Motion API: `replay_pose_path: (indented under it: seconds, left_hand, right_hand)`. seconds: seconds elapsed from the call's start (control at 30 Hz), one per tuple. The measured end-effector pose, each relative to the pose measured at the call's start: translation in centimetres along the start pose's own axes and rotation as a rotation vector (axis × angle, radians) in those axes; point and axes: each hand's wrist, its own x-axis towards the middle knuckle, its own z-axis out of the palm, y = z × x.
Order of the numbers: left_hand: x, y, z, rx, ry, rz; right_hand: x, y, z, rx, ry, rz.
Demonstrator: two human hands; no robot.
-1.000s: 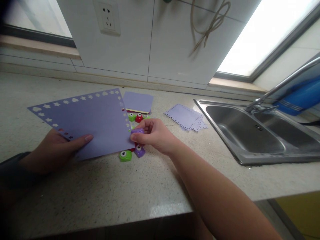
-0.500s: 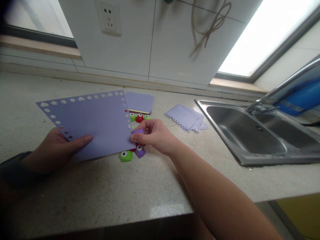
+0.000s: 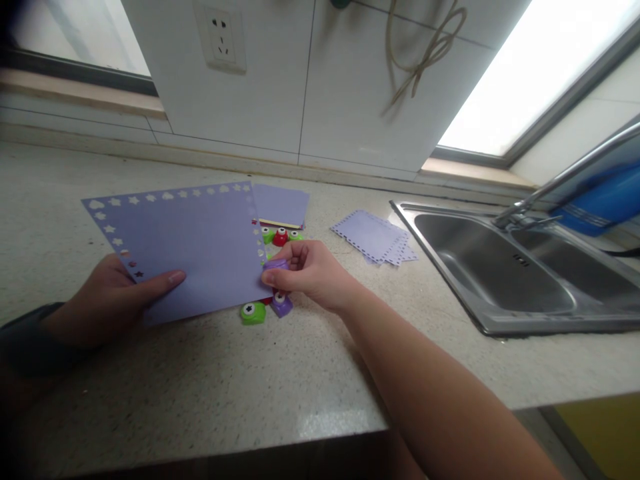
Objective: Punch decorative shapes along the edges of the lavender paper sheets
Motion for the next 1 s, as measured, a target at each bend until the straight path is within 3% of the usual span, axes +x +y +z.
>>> replay_pose_path:
  seconds: [1.0]
  left_hand:
    - [0.07, 0.18, 0.09, 0.012, -0.014, 0.023]
  right_hand:
    - [0.0, 0.32, -0.21, -0.011, -0.026, 0.011]
